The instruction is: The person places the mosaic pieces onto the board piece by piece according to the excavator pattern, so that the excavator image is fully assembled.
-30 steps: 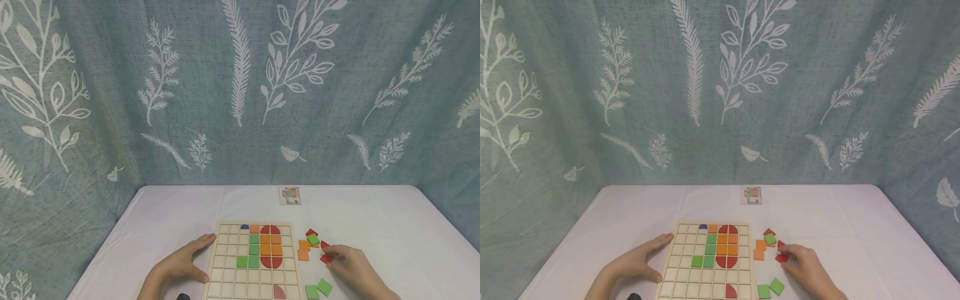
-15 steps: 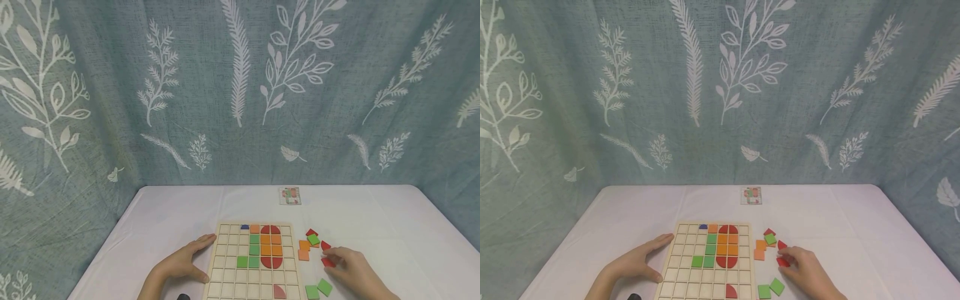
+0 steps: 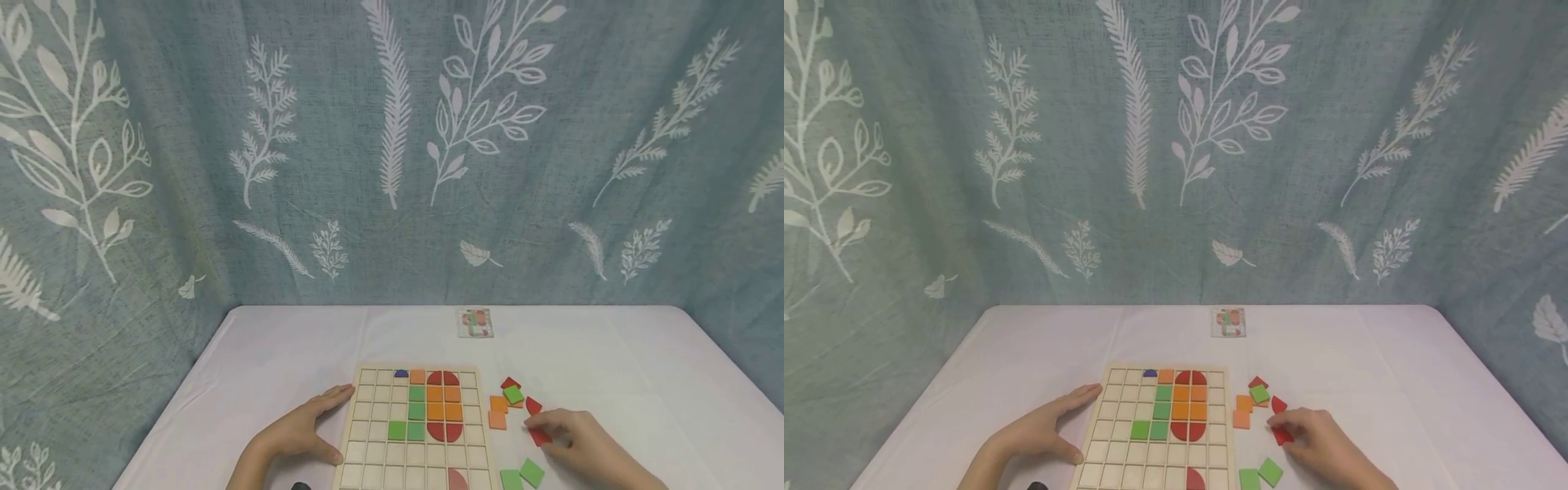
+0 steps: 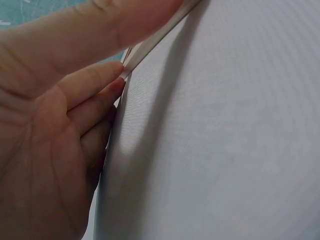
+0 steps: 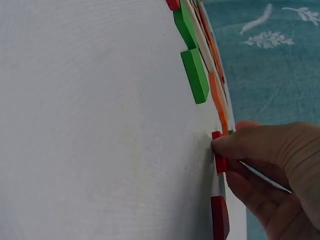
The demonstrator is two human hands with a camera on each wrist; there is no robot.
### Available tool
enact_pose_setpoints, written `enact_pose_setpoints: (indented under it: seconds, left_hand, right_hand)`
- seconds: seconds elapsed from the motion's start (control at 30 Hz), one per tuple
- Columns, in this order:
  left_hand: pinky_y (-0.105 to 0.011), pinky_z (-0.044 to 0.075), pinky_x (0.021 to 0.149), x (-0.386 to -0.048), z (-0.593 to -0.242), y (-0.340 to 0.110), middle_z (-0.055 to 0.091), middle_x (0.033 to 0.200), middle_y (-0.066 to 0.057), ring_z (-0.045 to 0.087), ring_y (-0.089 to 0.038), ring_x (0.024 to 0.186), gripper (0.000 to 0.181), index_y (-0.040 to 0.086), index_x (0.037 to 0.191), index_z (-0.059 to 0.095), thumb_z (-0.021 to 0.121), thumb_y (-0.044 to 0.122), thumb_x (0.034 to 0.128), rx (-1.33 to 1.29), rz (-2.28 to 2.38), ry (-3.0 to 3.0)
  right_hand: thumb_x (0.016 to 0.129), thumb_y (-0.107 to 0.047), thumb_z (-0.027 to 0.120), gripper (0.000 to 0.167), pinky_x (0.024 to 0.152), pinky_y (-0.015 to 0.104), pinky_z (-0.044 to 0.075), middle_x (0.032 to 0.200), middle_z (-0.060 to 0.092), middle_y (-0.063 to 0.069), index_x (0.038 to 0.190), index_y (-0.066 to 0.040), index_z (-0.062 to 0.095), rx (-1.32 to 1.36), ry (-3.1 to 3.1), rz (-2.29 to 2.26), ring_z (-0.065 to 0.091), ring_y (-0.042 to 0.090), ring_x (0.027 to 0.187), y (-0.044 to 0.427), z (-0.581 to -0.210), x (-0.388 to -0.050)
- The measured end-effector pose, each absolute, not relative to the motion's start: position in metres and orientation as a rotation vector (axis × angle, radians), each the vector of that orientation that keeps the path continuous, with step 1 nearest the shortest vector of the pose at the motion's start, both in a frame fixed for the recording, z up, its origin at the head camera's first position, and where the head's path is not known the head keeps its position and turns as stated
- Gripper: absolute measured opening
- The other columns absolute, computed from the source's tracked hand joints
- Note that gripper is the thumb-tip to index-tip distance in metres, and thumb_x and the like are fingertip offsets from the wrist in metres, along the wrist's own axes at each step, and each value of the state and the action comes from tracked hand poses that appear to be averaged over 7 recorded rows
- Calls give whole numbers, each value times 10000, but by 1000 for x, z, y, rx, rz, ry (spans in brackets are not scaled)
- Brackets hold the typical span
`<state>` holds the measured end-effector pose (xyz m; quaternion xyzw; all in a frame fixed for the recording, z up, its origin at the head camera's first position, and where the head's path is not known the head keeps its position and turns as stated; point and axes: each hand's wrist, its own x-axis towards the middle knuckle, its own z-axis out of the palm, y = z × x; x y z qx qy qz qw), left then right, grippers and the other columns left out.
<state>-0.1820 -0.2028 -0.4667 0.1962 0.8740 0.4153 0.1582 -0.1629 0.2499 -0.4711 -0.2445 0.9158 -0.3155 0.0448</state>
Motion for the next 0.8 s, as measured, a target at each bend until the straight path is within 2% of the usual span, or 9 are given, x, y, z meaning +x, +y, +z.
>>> enact_pose_setpoints:
  seconds: [0.13, 0.33, 0.5, 0.8]
  left_hand:
    - [-696, 92, 1025, -181, -467, -203, 254, 1492, -188, 141, -475, 1354, 1032, 99, 1423, 352, 848, 242, 529, 547, 1194, 2498]
    - [-692, 92, 1029, -182, -468, -202, 253, 1493, -185, 142, -471, 1356, 1027, 103, 1422, 355, 846, 239, 530, 549, 1204, 2492]
    - [-692, 98, 1027, -181, -468, -202, 265, 1490, -178, 145, -470, 1356, 1029, 106, 1419, 362, 849, 239, 523, 547, 1204, 2495]
    - [-687, 97, 1033, -182, -466, -202, 273, 1490, -169, 144, -462, 1359, 1032, 100, 1418, 363, 851, 241, 520, 545, 1203, 2501]
  right_hand:
    - [786, -156, 707, 246, 708, 228, 519, 1002, 681, -62, 1031, -159, 682, -778, 2844, -918, 556, -4, 833, 248, -470, -161]
    - [758, -160, 734, 282, 725, 236, 531, 977, 682, -81, 1035, -145, 682, -681, 2893, -873, 571, -2, 817, 243, -467, -159]
    - [742, -129, 743, 300, 702, 236, 541, 979, 685, -44, 1036, -129, 682, -635, 2938, -872, 572, 8, 787, 240, -460, -156]
    - [724, -96, 749, 298, 726, 311, 561, 977, 691, -5, 1014, -117, 684, -601, 2972, -909, 602, 59, 801, 236, -451, -153]
